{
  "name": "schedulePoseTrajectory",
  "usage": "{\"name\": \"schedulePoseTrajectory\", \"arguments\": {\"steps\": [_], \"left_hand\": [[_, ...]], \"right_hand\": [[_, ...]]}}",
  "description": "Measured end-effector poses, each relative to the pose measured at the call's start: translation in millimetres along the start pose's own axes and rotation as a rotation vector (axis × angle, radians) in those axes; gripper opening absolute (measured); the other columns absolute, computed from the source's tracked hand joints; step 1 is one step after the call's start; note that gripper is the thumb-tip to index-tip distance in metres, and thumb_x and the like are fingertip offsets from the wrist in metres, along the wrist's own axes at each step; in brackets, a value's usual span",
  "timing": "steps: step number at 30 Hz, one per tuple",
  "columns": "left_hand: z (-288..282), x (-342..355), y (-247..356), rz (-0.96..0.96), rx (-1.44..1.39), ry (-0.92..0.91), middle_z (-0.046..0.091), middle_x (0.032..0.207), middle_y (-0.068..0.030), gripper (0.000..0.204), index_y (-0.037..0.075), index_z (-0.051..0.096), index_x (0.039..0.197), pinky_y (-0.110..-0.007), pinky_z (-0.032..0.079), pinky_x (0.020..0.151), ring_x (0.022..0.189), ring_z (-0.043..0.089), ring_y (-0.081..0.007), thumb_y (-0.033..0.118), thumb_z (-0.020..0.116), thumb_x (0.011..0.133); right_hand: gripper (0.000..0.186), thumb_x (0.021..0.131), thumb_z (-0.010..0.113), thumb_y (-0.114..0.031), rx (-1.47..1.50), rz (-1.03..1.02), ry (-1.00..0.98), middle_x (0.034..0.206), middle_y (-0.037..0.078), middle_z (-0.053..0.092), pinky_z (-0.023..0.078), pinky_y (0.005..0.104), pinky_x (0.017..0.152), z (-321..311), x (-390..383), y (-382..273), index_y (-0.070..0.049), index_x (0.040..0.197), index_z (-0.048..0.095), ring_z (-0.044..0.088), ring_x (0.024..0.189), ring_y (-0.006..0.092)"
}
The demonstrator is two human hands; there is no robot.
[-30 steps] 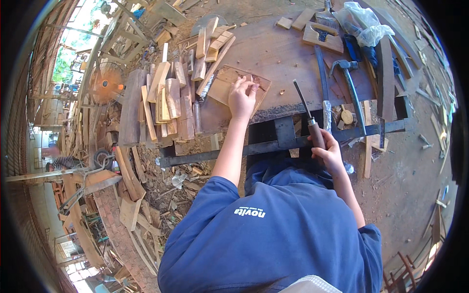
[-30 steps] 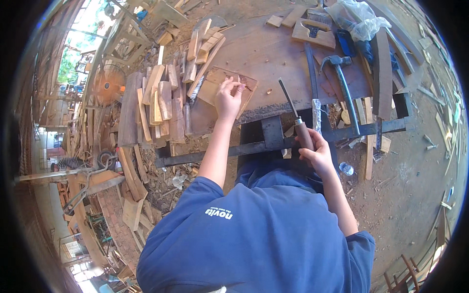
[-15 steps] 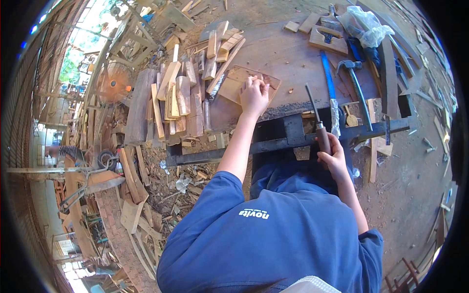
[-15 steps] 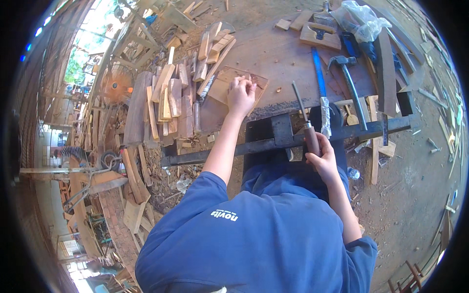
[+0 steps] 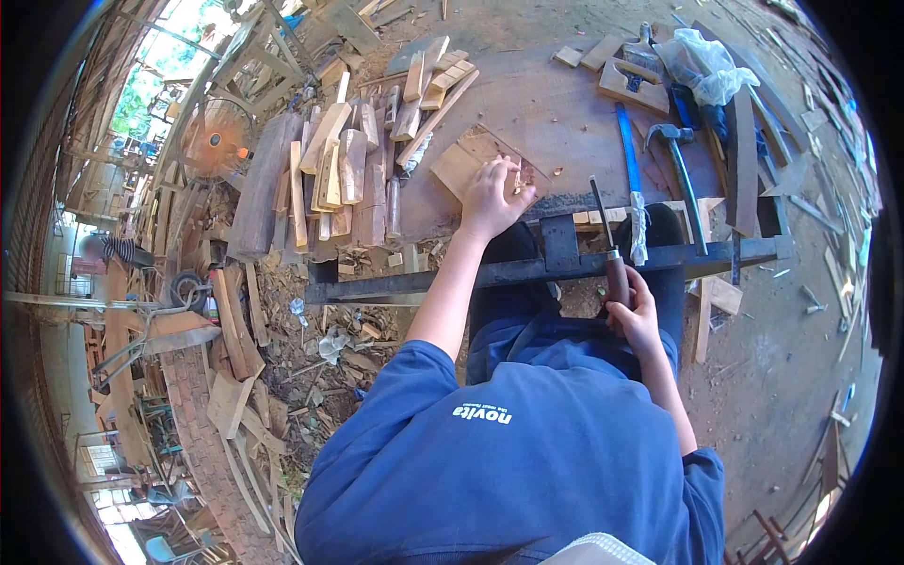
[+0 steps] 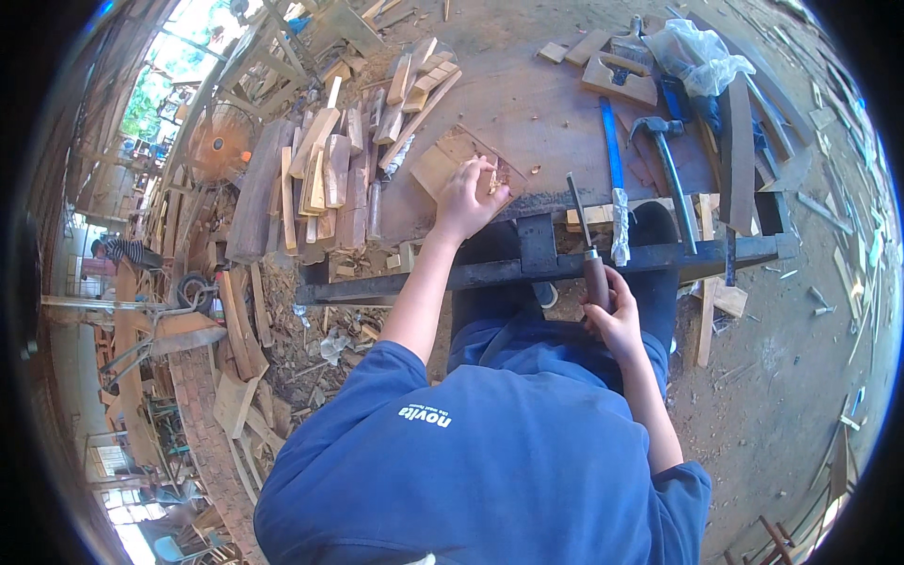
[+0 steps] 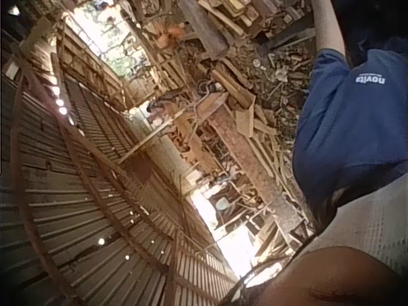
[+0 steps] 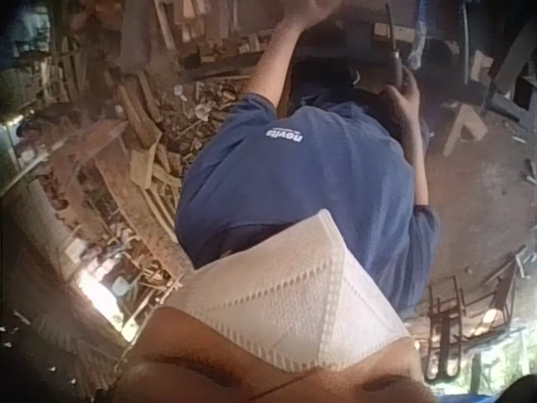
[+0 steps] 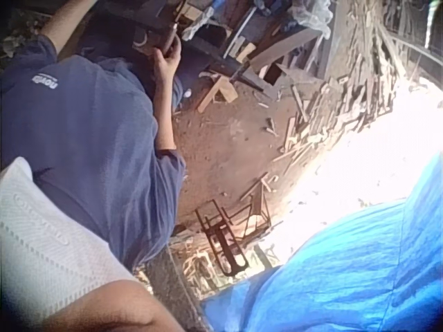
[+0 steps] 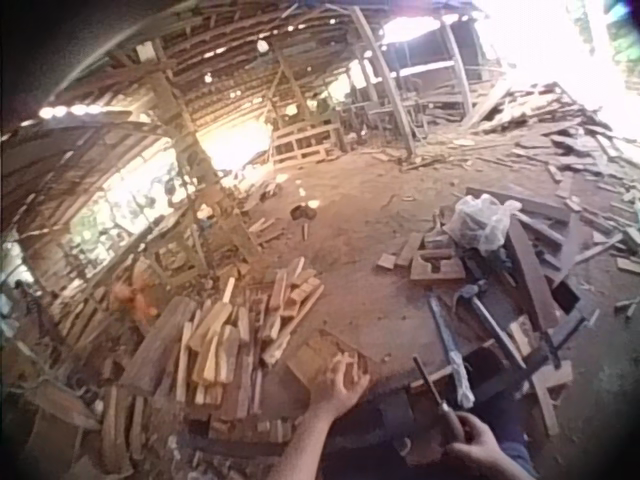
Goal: Chiseling and carving a piece of wood at a woodworking station using a hammer and chisel.
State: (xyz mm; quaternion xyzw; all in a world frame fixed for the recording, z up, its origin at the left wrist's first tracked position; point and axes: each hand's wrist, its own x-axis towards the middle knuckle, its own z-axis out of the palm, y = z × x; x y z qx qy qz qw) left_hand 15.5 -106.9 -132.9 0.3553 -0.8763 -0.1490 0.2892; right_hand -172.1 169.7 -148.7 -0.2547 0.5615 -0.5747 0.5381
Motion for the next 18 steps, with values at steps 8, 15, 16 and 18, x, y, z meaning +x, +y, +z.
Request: {"name": "schedulePoseTrajectory", "arguments": {"steps": [8, 15, 16, 18], "left_hand": [[-13, -4, 11, -0.016, 0.238, -0.317, 0.026, 0.150, -0.0183, 0.101, 0.017, 0.032, 0.142, -0.049, 0.019, 0.118, 0.143, 0.021, -0.0381, 0.055, 0.082, 0.063], [-15, -1, 13, -0.016, 0.369, -0.487, 0.018, 0.154, -0.0187, 0.103, 0.013, 0.020, 0.147, -0.046, 0.007, 0.121, 0.147, 0.010, -0.0331, 0.025, 0.082, 0.066], [-15, 0, 15, -0.045, 0.372, -0.468, 0.018, 0.154, -0.0187, 0.103, 0.013, 0.020, 0.147, -0.046, 0.007, 0.121, 0.147, 0.010, -0.0331, 0.025, 0.082, 0.066], [-15, -1, 19, -0.044, 0.406, -0.504, 0.017, 0.156, -0.0195, 0.100, 0.011, 0.019, 0.150, -0.044, 0.002, 0.122, 0.148, 0.008, -0.0312, 0.025, 0.077, 0.070]], "right_hand": [[0.074, 0.074, 0.062, 0.001, -0.029, 0.079, -0.027, 0.087, 0.009, 0.066, 0.047, 0.0219, 0.047, 1, 0, -23, -0.007, 0.144, 0.039, 0.059, 0.053, 0.0107], [0.079, 0.076, 0.061, 0.001, 0.011, 0.119, 0.005, 0.082, 0.008, 0.064, 0.046, 0.0229, 0.044, 11, 7, -22, -0.014, 0.148, 0.033, 0.058, 0.051, 0.0114], [0.080, 0.076, 0.061, 0.001, 0.030, 0.127, 0.025, 0.082, 0.008, 0.064, 0.046, 0.0231, 0.044, 11, 8, -21, -0.016, 0.149, 0.032, 0.057, 0.052, 0.0114], [0.081, 0.077, 0.059, 0.000, -0.036, 0.158, 0.032, 0.092, 0.014, 0.068, 0.047, 0.0252, 0.044, 10, 8, -22, -0.018, 0.150, 0.029, 0.057, 0.051, 0.0127]]}}
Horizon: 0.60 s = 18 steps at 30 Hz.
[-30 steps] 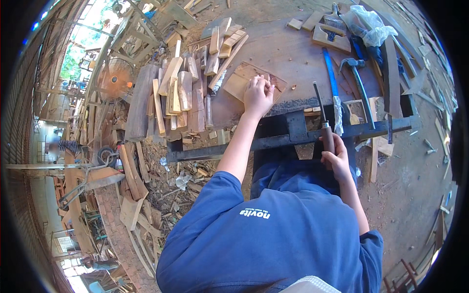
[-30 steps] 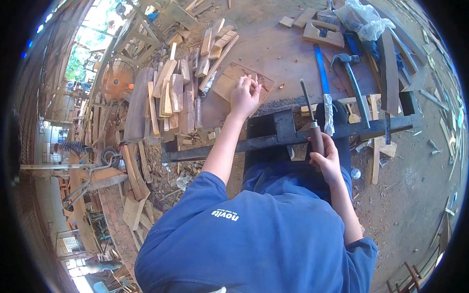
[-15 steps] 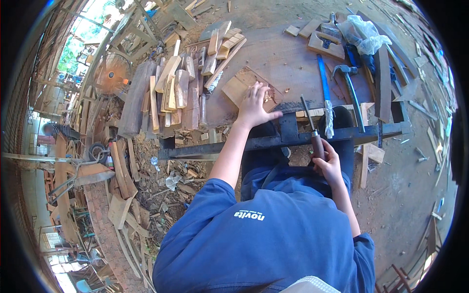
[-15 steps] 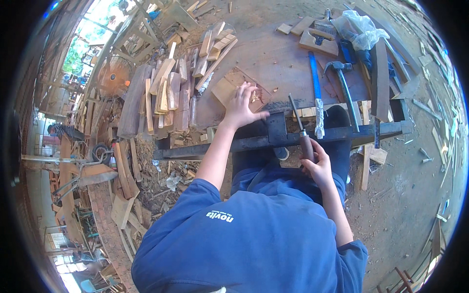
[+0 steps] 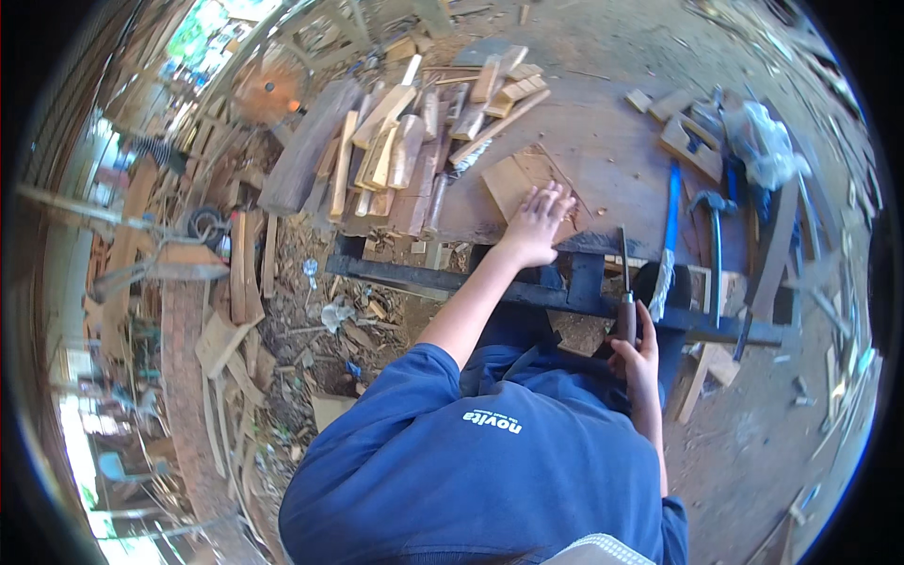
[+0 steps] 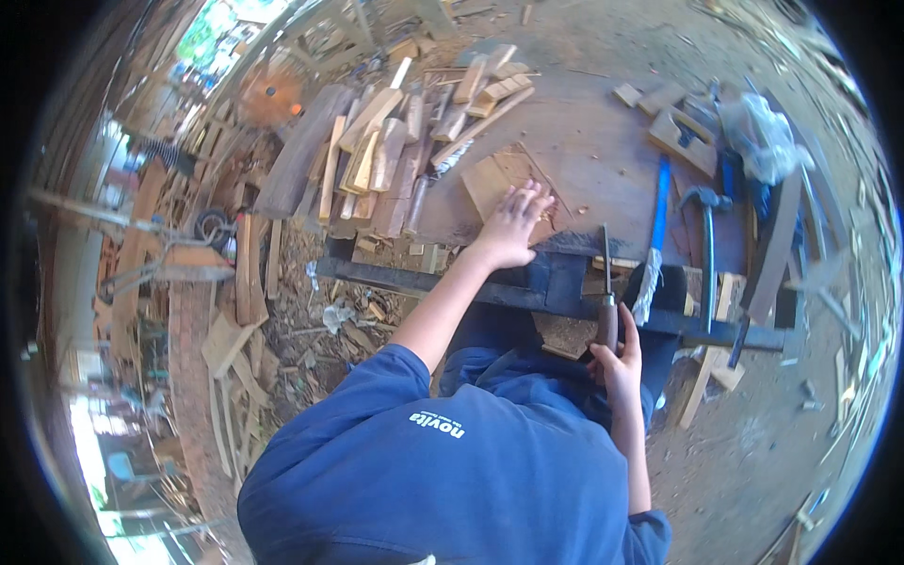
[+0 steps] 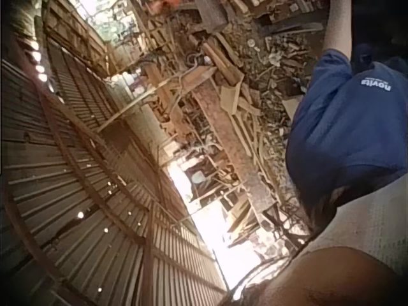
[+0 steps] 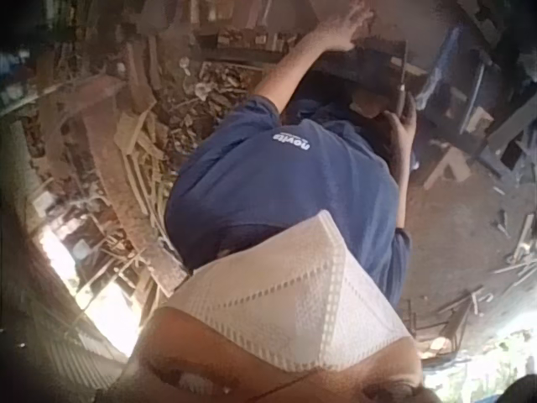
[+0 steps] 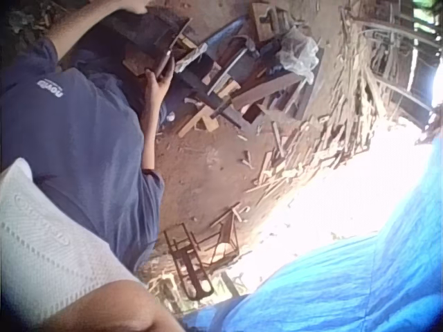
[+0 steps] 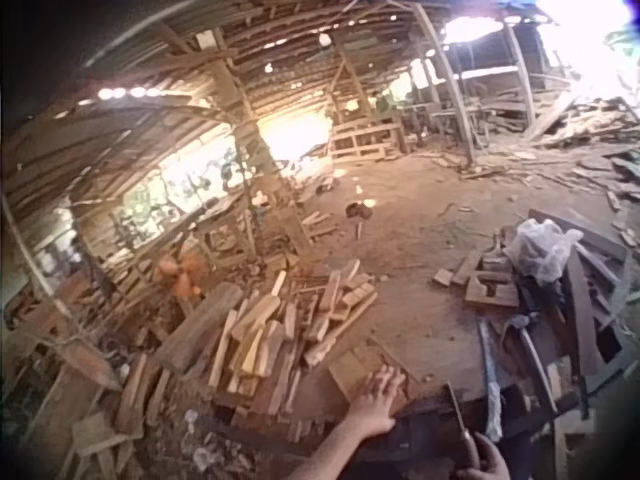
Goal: Chiseling and carving a piece of wood at a woodworking station using a hammer and chisel.
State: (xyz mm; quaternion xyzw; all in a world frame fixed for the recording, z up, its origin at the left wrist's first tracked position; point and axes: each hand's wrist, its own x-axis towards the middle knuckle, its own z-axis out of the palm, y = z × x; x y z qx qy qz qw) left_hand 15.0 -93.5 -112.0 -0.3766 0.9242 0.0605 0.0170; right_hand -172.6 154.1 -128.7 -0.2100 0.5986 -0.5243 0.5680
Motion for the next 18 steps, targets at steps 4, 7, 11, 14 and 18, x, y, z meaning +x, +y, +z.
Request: {"name": "schedulePoseTrajectory", "arguments": {"steps": [4, 7, 11, 14, 18], "left_hand": [[9, -13, -3, 0.046, -0.225, 0.288, 0.036, 0.146, -0.0158, 0.085, 0.013, 0.041, 0.139, -0.044, 0.018, 0.120, 0.142, 0.027, -0.0320, 0.015, 0.079, 0.063], [11, -14, -6, 0.031, -0.263, 0.346, 0.040, 0.144, -0.0156, 0.081, 0.013, 0.045, 0.137, -0.044, 0.020, 0.120, 0.141, 0.030, -0.0317, 0.013, 0.078, 0.063], [11, -14, -6, 0.045, -0.263, 0.352, 0.040, 0.145, -0.0149, 0.075, 0.012, 0.049, 0.134, -0.044, 0.020, 0.120, 0.141, 0.030, -0.0308, 0.012, 0.076, 0.064], [13, -16, -6, 0.022, -0.307, 0.350, 0.039, 0.147, -0.0143, 0.071, 0.012, 0.053, 0.131, -0.043, 0.018, 0.120, 0.142, 0.029, -0.0307, 0.010, 0.076, 0.064], [14, -18, -5, 0.021, -0.316, 0.333, 0.036, 0.149, -0.0153, 0.064, 0.014, 0.057, 0.127, -0.043, 0.017, 0.120, 0.143, 0.027, -0.0315, 0.007, 0.073, 0.065]], "right_hand": [[0.080, 0.076, 0.060, -0.001, 0.064, 0.032, -0.002, 0.086, 0.009, 0.063, 0.045, 0.0234, 0.044, 9, 5, -6, -0.016, 0.149, 0.032, 0.056, 0.051, 0.0123], [0.077, 0.077, 0.058, 0.002, 0.093, 0.019, -0.076, 0.095, 0.012, 0.063, 0.047, 0.0242, 0.046, 11, 16, -8, -0.011, 0.149, 0.032, 0.059, 0.056, 0.0145], [0.075, 0.078, 0.058, 0.003, 0.079, 0.037, -0.089, 0.105, 0.016, 0.062, 0.050, 0.0254, 0.049, 17, 24, -13, -0.008, 0.148, 0.033, 0.064, 0.071, 0.0176], [0.075, 0.078, 0.058, 0.003, 0.051, 0.002, -0.100, 0.105, 0.016, 0.062, 0.050, 0.0254, 0.049, 19, 28, -12, -0.007, 0.148, 0.033, 0.064, 0.070, 0.0176], [0.073, 0.078, 0.059, 0.001, 0.012, 0.076, -0.118, 0.095, 0.014, 0.063, 0.049, 0.0252, 0.048, 17, 31, -16, -0.007, 0.147, 0.034, 0.062, 0.065, 0.0168]]}}
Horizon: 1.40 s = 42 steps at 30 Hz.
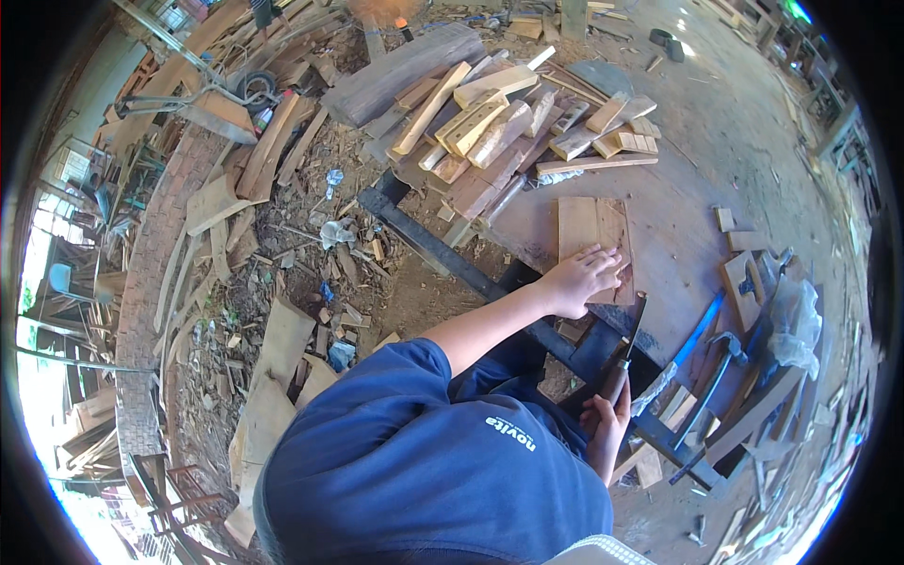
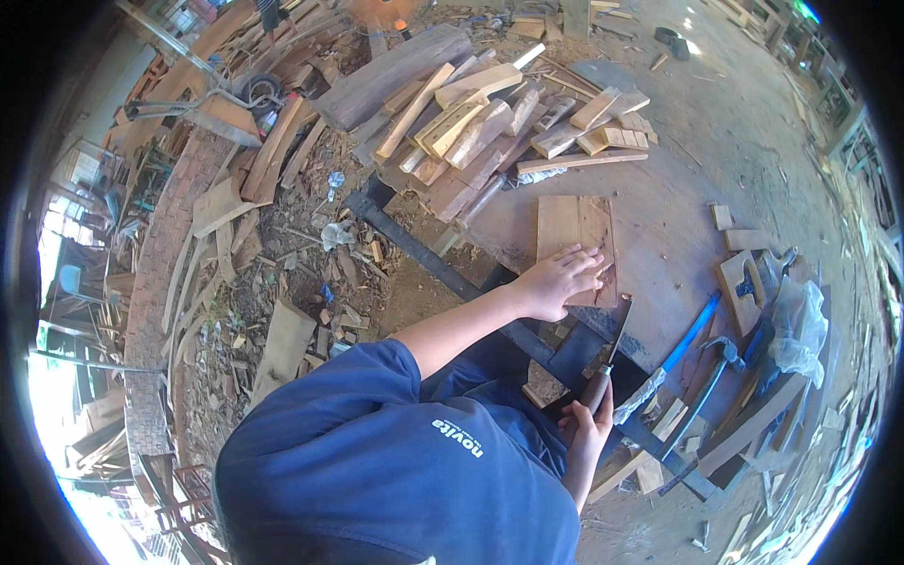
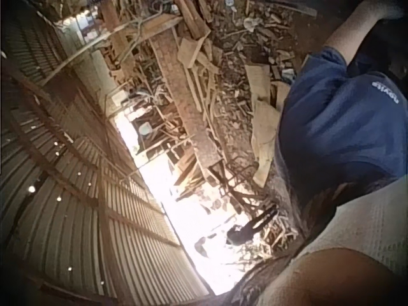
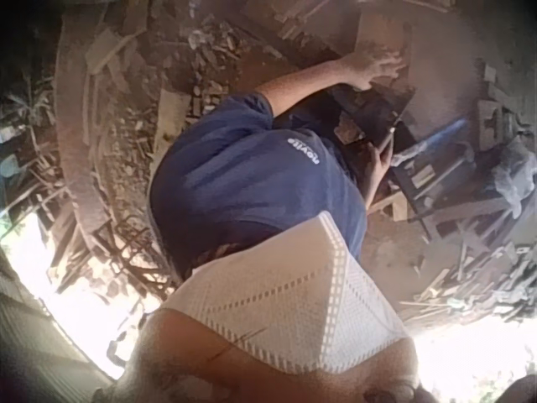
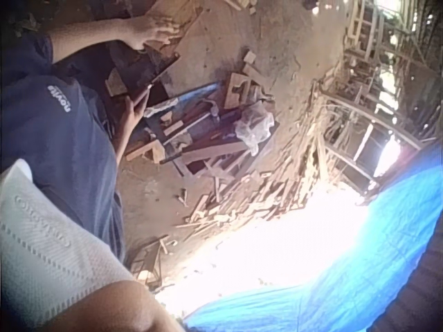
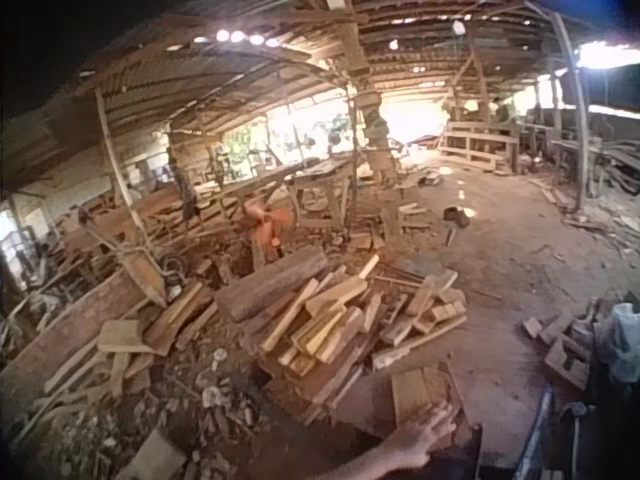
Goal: Chiseling and carving a piece of wood at a woodworking station using a hammer and chisel.
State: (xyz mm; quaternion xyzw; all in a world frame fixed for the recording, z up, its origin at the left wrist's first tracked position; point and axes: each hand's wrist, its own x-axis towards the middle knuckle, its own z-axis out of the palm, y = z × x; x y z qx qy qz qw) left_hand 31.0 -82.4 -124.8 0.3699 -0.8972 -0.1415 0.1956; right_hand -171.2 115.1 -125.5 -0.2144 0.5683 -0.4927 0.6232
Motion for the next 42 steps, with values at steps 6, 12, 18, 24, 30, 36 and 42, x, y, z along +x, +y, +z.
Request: {"name": "schedulePoseTrajectory", "arguments": {"steps": [6, 12, 18, 24, 30, 36, 42], "left_hand": [[1, 1, 0, 0.029, 0.006, -0.008, 0.037, 0.149, -0.0161, 0.059, 0.013, 0.061, 0.121, -0.043, 0.018, 0.120, 0.143, 0.027, -0.0318, 0.005, 0.072, 0.064], [0, 0, -1, 0.047, 0.004, 0.006, 0.037, 0.149, -0.0166, 0.057, 0.014, 0.061, 0.118, -0.044, 0.019, 0.120, 0.142, 0.028, -0.0319, 0.008, 0.076, 0.063], [1, -1, 0, 0.080, 0.051, 0.011, 0.037, 0.149, -0.0163, 0.059, 0.016, 0.059, 0.121, -0.043, 0.020, 0.120, 0.142, 0.030, -0.0319, 0.010, 0.076, 0.065], [0, -2, 2, 0.044, -0.012, 0.007, 0.040, 0.147, -0.0182, 0.059, 0.010, 0.058, 0.123, -0.041, 0.023, 0.119, 0.140, 0.032, -0.0321, 0.008, 0.074, 0.066], [-4, 0, 5, 0.025, -0.021, -0.026, 0.041, 0.146, -0.0181, 0.060, 0.006, 0.056, 0.124, -0.041, 0.027, 0.117, 0.139, 0.034, -0.0322, 0.007, 0.073, 0.066], [-4, -3, 3, 0.018, 0.017, -0.029, 0.043, 0.144, -0.0184, 0.061, 0.005, 0.055, 0.124, -0.041, 0.027, 0.117, 0.139, 0.035, -0.0320, 0.008, 0.074, 0.066], [4, 1, 4, 0.043, 0.011, 0.001, 0.044, 0.143, -0.0175, 0.058, 0.003, 0.056, 0.118, -0.041, 0.026, 0.117, 0.139, 0.034, -0.0313, 0.010, 0.076, 0.065]], "right_hand": [[0.067, 0.080, 0.059, 0.000, -0.025, 0.041, -0.013, 0.087, 0.011, 0.062, 0.049, 0.0264, 0.049, -3, 1, -4, -0.005, 0.143, 0.038, 0.062, 0.065, 0.0160], [0.066, 0.081, 0.061, -0.001, -0.014, 0.003, 0.043, 0.084, 0.009, 0.060, 0.050, 0.0273, 0.050, 0, 2, 2, -0.005, 0.143, 0.038, 0.061, 0.064, 0.0156], [0.066, 0.080, 0.062, 0.001, 0.003, 0.036, 0.037, 0.084, 0.008, 0.060, 0.049, 0.0267, 0.051, -1, -2, 1, -0.007, 0.142, 0.039, 0.060, 0.064, 0.0153], [0.065, 0.080, 0.061, 0.001, -0.011, 0.031, 0.025, 0.084, 0.008, 0.059, 0.050, 0.0269, 0.051, -4, 0, 3, -0.007, 0.141, 0.040, 0.060, 0.065, 0.0152], [0.066, 0.080, 0.061, 0.001, 0.004, 0.017, 0.018, 0.084, 0.008, 0.059, 0.050, 0.0275, 0.051, -2, -1, 2, -0.007, 0.142, 0.039, 0.060, 0.065, 0.0156], [0.066, 0.080, 0.061, 0.001, -0.023, 0.032, 0.006, 0.085, 0.008, 0.059, 0.050, 0.0275, 0.051, -5, 2, 4, -0.007, 0.142, 0.038, 0.060, 0.065, 0.0159], [0.067, 0.081, 0.062, -0.002, -0.066, -0.045, 0.038, 0.087, 0.010, 0.061, 0.050, 0.0256, 0.051, 1, -4, 2, -0.010, 0.143, 0.037, 0.059, 0.061, 0.0146]]}}
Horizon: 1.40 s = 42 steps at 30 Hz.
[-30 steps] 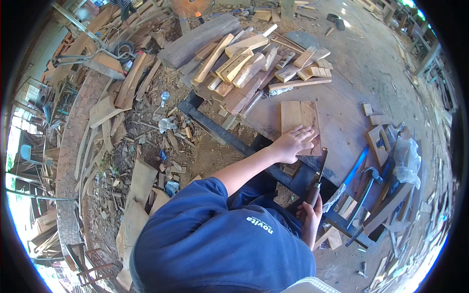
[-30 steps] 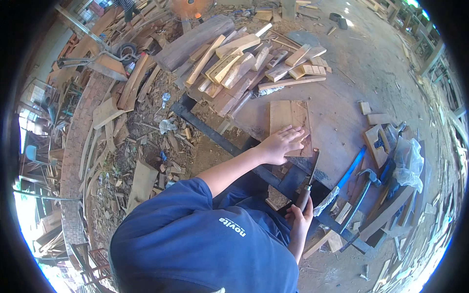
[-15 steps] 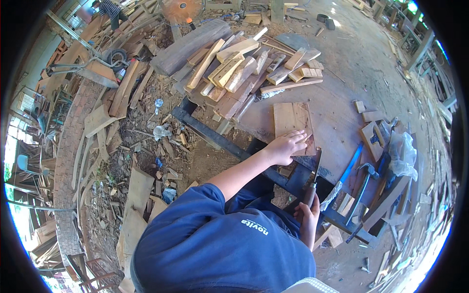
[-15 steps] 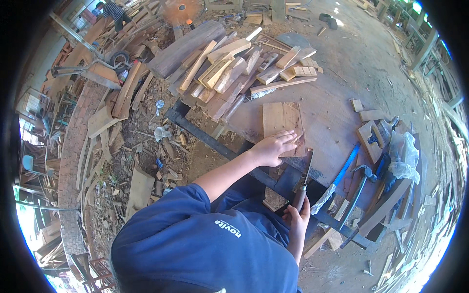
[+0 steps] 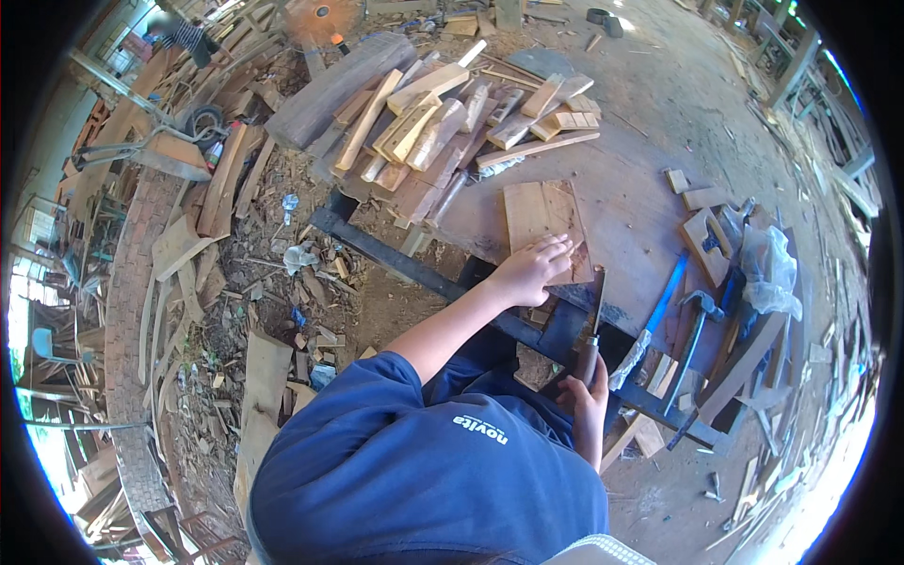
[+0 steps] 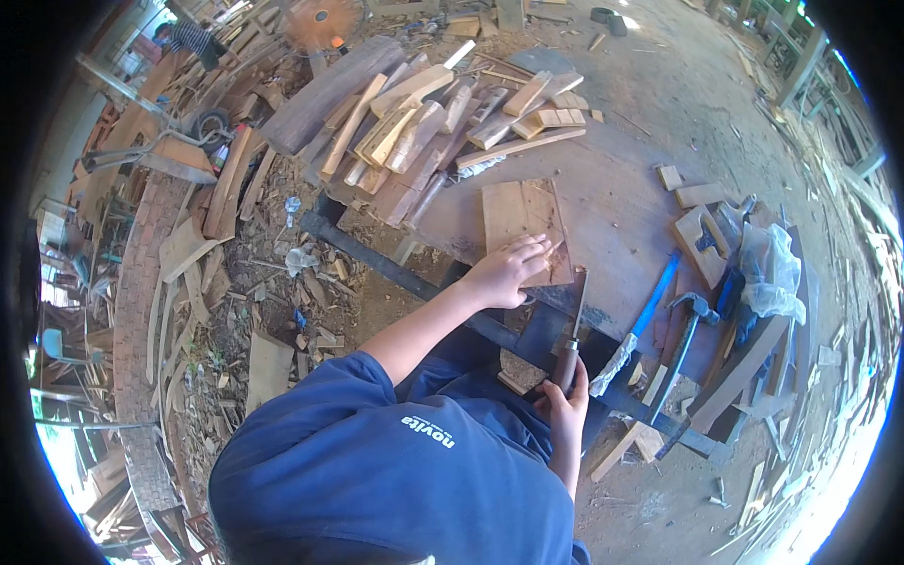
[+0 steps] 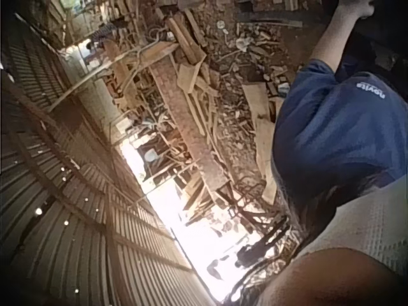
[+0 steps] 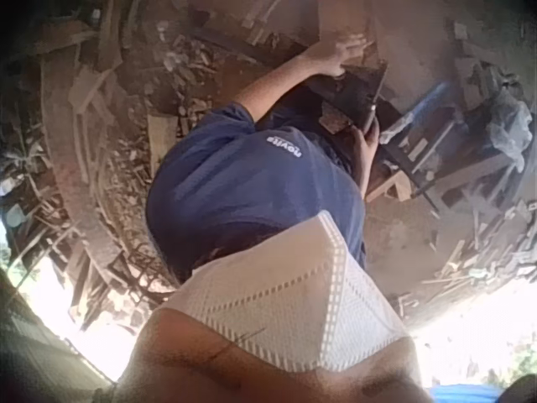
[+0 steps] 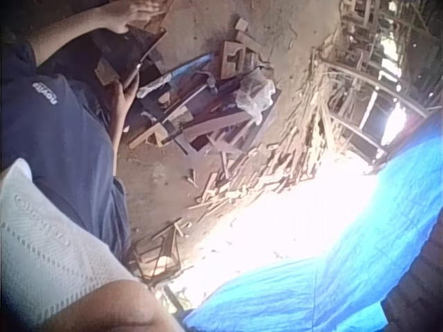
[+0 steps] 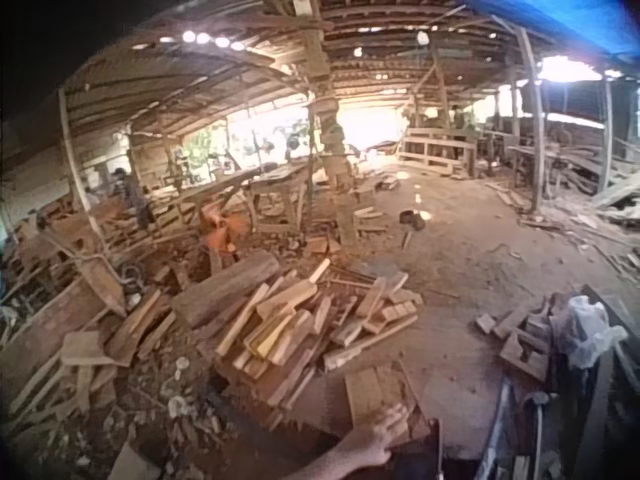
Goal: Chiseling and carving a piece of wood at a woodworking station using a hammer and chisel.
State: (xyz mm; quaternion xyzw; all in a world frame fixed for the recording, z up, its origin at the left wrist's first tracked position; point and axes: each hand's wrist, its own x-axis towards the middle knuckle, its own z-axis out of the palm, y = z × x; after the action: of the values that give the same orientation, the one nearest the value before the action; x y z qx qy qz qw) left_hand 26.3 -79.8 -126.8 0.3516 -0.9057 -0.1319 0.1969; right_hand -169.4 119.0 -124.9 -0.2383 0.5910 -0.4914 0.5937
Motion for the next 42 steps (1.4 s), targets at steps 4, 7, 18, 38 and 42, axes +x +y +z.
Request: {"name": "schedulePoseTrajectory", "arguments": {"steps": [4, 7, 18, 38, 42], "left_hand": [[-3, 0, 2, -0.013, -0.003, 0.021, 0.045, 0.141, -0.0178, 0.059, 0.002, 0.055, 0.115, -0.041, 0.026, 0.118, 0.139, 0.035, -0.0301, 0.010, 0.080, 0.062], [-4, 0, 1, -0.024, 0.017, 0.023, 0.044, 0.142, -0.0171, 0.061, 0.002, 0.053, 0.116, -0.040, 0.026, 0.118, 0.139, 0.035, -0.0298, 0.011, 0.080, 0.062], [-10, 3, 8, -0.106, 0.001, -0.078, 0.038, 0.146, -0.0138, 0.083, 0.011, 0.040, 0.141, -0.041, 0.030, 0.116, 0.139, 0.033, -0.0311, 0.007, 0.077, 0.066], [-153, 19, 53, -0.398, -0.567, 0.466, 0.063, 0.097, -0.0120, 0.028, -0.003, 0.058, 0.113, -0.032, 0.050, 0.072, 0.080, 0.063, -0.0208, 0.004, 0.066, 0.086], [-128, 15, 56, -0.164, -0.357, 0.241, 0.056, 0.096, -0.0175, 0.027, -0.006, 0.055, 0.114, -0.033, 0.049, 0.080, 0.090, 0.061, -0.0329, -0.001, 0.059, 0.088]], "right_hand": [[0.072, 0.084, 0.061, -0.004, 0.028, 0.027, -0.066, 0.088, 0.011, 0.063, 0.048, 0.0244, 0.050, -1, -5, -7, -0.016, 0.148, 0.029, 0.058, 0.057, 0.0138], [0.079, 0.086, 0.058, -0.004, 0.114, 0.060, -0.118, 0.099, 0.015, 0.061, 0.048, 0.0242, 0.049, -1, -16, -24, -0.020, 0.152, 0.017, 0.060, 0.061, 0.0146], [0.075, 0.082, 0.068, -0.008, 0.292, -0.301, -0.181, 0.122, 0.029, 0.054, 0.053, 0.0255, 0.053, -19, -53, -99, -0.005, 0.146, 0.030, 0.065, 0.071, 0.0195], [0.040, 0.091, 0.060, -0.002, 0.016, -0.436, 0.310, 0.082, 0.016, 0.067, 0.049, 0.0214, 0.045, -14, -69, -131, 0.000, 0.129, 0.048, 0.061, 0.053, 0.0123], [0.039, 0.091, 0.060, -0.001, -0.009, -0.444, 0.297, 0.079, 0.014, 0.066, 0.049, 0.0214, 0.046, -12, -68, -132, -0.001, 0.129, 0.048, 0.061, 0.054, 0.0115]]}}
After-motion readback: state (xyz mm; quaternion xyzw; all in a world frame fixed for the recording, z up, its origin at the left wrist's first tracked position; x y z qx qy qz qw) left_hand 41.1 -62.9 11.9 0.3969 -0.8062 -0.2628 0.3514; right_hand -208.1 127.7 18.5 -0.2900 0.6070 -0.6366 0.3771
